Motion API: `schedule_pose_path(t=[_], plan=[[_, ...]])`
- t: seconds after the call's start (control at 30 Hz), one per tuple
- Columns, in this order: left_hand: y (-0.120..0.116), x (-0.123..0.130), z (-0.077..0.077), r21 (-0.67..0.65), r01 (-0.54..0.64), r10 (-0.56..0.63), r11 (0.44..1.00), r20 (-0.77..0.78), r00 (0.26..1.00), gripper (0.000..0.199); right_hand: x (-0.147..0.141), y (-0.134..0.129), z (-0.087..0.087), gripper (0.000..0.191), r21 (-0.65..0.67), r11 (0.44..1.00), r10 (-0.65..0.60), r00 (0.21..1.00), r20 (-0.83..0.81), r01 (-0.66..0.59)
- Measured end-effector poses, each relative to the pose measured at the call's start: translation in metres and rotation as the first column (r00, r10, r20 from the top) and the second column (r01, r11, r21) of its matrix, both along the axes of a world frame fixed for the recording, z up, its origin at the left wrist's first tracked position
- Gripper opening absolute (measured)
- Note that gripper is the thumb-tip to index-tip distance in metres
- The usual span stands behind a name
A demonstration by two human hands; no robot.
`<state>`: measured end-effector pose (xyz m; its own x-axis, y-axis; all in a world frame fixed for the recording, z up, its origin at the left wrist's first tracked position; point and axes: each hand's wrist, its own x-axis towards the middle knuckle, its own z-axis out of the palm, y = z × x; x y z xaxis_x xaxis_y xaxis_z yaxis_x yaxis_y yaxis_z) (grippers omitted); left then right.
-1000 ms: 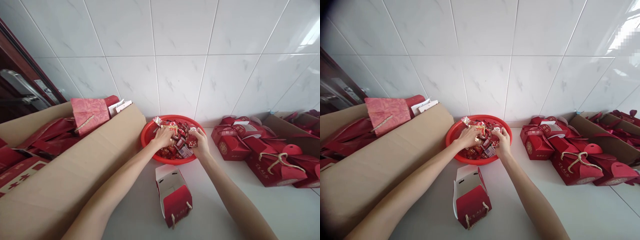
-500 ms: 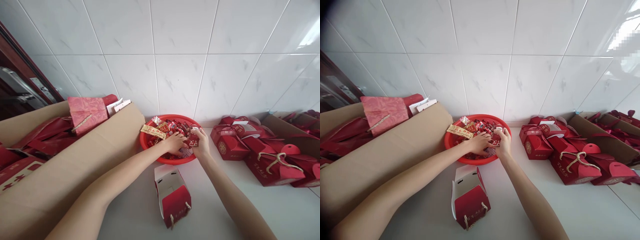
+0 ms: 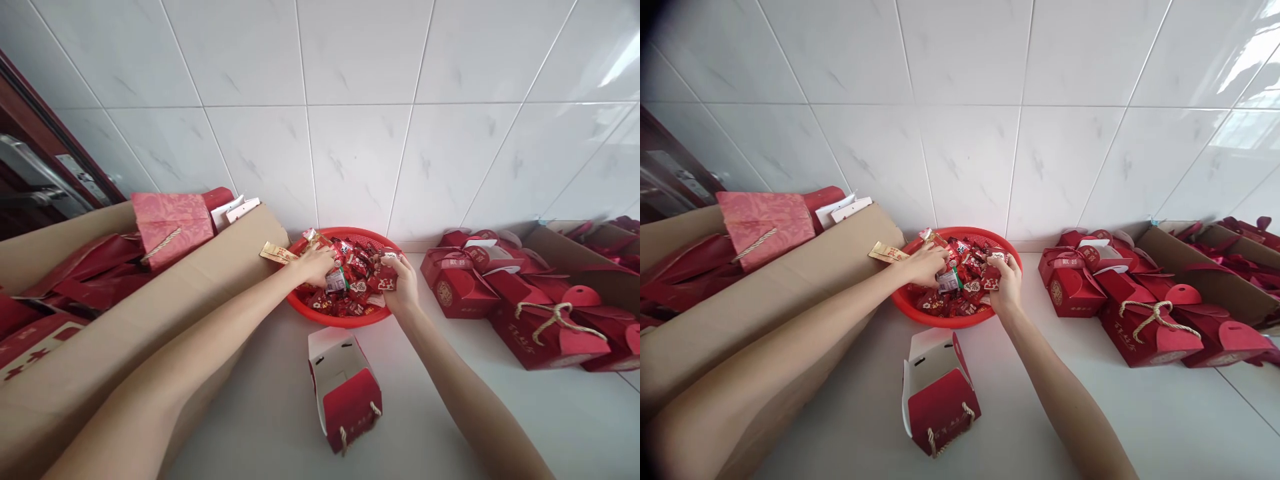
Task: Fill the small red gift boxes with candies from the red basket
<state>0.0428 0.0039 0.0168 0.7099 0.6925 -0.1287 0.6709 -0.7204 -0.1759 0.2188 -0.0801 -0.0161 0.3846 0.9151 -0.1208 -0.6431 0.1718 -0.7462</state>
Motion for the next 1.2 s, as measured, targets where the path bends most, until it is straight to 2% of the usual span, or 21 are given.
schedule_pose_path(t=[0.2,0.3,0.4,0.53,0.6,0.73,0.8,0.87,0.93,1.07,1.2], plan=[[-0.002,0.001,-0.003,0.046,-0.012,0.012,0.999,0.014,1.0,0.008,-0.001,-0.001,0.003,0.02,0.003,1.0,0.002,1.0,-0.019,-0.002],[-0.004,0.002,-0.007,0.073,-0.037,0.034,0.997,0.046,0.998,0.028,-0.001,-0.001,0.002,0.02,0.014,1.0,0.005,1.0,-0.005,-0.005],[-0.004,0.005,-0.008,0.022,-0.071,0.065,0.997,0.209,0.976,0.039,-0.001,0.0,0.0,0.018,0.024,1.0,0.018,0.999,0.03,-0.019],[-0.003,-0.001,0.001,-0.157,-0.058,0.127,0.986,0.474,0.872,0.026,-0.001,0.001,0.0,0.016,0.033,0.999,0.036,0.999,0.017,-0.036],[-0.003,-0.012,0.01,-0.191,-0.132,0.214,0.973,0.516,0.829,0.023,-0.001,0.001,0.0,0.015,0.031,0.999,0.042,0.999,0.015,-0.042],[-0.003,-0.042,0.021,-0.118,-0.4,0.405,0.909,0.481,0.778,0.027,0.0,0.0,-0.001,0.016,0.033,0.998,0.051,0.998,0.026,-0.052],[-0.004,-0.053,0.02,-0.175,-0.457,0.487,0.872,0.396,0.778,0.036,0.0,0.0,-0.002,0.017,0.031,0.998,0.05,0.998,0.041,-0.051],[-0.005,-0.059,0.014,-0.26,-0.442,0.506,0.858,0.287,0.813,0.041,0.0,0.0,-0.001,0.018,0.032,0.998,0.046,0.997,0.054,-0.048],[-0.007,-0.058,0.005,-0.289,-0.412,0.478,0.864,0.219,0.85,0.047,0.0,-0.001,-0.001,0.018,0.033,0.998,0.055,0.997,0.057,-0.057],[-0.01,-0.05,-0.01,-0.175,-0.422,0.454,0.889,0.226,0.862,0.059,-0.001,-0.002,0.0,0.019,0.04,0.996,0.073,0.996,0.047,-0.075],[-0.016,-0.041,-0.009,-0.129,-0.419,0.439,0.899,0.239,0.866,0.058,-0.001,-0.001,-0.001,0.019,0.061,0.996,0.057,0.996,0.068,-0.061]])
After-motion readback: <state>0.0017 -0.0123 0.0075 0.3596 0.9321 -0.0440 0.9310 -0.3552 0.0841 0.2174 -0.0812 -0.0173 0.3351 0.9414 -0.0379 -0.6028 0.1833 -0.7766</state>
